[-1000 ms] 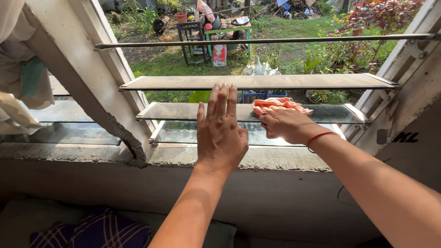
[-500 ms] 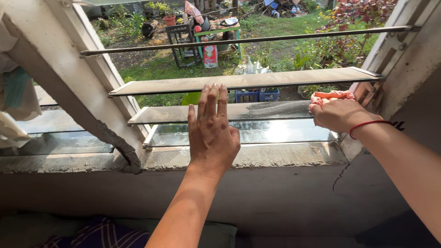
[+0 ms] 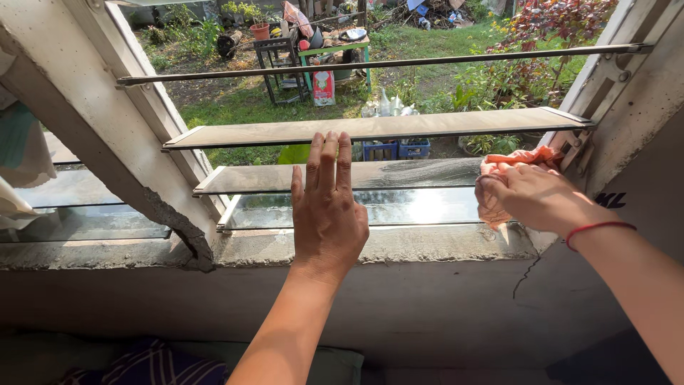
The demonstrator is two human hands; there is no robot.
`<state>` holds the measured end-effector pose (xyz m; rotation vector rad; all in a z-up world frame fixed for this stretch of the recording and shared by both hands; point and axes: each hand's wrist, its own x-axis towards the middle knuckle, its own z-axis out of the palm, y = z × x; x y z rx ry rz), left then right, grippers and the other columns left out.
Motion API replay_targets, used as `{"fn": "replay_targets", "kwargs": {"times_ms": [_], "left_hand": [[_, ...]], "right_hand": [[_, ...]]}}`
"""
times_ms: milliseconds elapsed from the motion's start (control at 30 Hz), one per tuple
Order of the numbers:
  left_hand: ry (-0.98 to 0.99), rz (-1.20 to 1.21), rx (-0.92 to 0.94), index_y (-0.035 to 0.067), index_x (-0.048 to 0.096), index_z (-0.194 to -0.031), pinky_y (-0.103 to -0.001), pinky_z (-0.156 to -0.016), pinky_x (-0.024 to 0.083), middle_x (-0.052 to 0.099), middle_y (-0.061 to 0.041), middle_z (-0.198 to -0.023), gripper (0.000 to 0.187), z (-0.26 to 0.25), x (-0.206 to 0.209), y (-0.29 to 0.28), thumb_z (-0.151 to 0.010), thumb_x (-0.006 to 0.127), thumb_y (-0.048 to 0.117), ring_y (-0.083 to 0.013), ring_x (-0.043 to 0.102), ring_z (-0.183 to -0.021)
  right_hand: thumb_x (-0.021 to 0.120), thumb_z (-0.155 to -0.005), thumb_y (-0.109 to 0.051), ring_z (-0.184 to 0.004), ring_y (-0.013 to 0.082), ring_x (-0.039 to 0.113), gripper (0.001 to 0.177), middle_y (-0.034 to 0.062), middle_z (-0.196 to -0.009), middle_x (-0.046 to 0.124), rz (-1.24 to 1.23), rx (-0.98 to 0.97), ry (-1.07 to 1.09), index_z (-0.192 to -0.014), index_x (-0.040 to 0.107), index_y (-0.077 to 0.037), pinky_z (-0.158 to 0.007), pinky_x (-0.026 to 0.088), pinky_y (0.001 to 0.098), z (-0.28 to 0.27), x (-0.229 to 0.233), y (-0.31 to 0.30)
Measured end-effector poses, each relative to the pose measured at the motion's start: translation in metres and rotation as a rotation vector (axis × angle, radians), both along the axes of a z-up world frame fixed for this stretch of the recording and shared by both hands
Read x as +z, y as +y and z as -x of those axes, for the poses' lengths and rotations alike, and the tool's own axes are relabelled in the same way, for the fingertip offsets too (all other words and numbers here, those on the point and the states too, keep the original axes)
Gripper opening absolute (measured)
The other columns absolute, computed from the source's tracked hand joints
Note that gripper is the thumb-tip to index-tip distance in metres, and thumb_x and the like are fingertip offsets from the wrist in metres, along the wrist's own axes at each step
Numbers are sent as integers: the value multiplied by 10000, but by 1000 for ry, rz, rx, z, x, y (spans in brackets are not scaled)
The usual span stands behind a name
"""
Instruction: The person folds a towel and places it on a bed, then wets a cloth in a metal pot and wipes the window sill and glass panes. The person repeatedly wipes the window surfaces with the cloth.
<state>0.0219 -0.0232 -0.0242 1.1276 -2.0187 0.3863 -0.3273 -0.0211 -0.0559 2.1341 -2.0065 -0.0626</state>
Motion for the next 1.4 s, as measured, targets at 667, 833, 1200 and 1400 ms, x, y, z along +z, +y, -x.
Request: {"fn": "replay_targets", "kwargs": {"times_ms": [667, 833, 1200, 1400], "left_hand": [[53, 1, -27, 59, 281, -1581, -595, -1188, 324, 342, -119, -1580, 898, 0, -3, -1, -760, 645, 54, -290, 267, -1536], [4, -14, 4, 57, 262, -1590, -597, -1182, 325, 326, -120, -1584, 917, -1, -3, -1, -750, 631, 34, -281, 254, -1539], [44, -12, -2, 92, 322, -1586, -575, -1195, 333, 367, -85, -1582, 814, -1, -5, -6, -816, 518, -84, -280, 285, -1536], [93, -22, -55, 93, 374, -1570, -574, -1199, 330, 390, -77, -1575, 778, -6, -4, -8, -823, 469, -102, -279, 317, -1526]], "right_hand": [[371, -1026, -295, -1295, 350, 573, 455, 193, -1328, 640, 119, 477, -28, -1424, 522, -134, -1070, 450, 474, -142, -19, -67], [438, -974, -222, -1160, 285, 656, 466, 178, -1258, 666, 33, 275, -24, -1415, 517, -93, -974, 507, 438, -46, -34, -75], [435, -990, -183, -1090, 289, 692, 374, 206, -1174, 683, -71, 358, 526, -1243, 580, 50, -998, 501, 404, 19, -61, -115], [667, -735, -237, -1297, 400, 557, 680, 268, -1328, 603, -272, 329, 269, -1354, 526, 9, -1061, 434, 500, -82, -43, -129]]}}
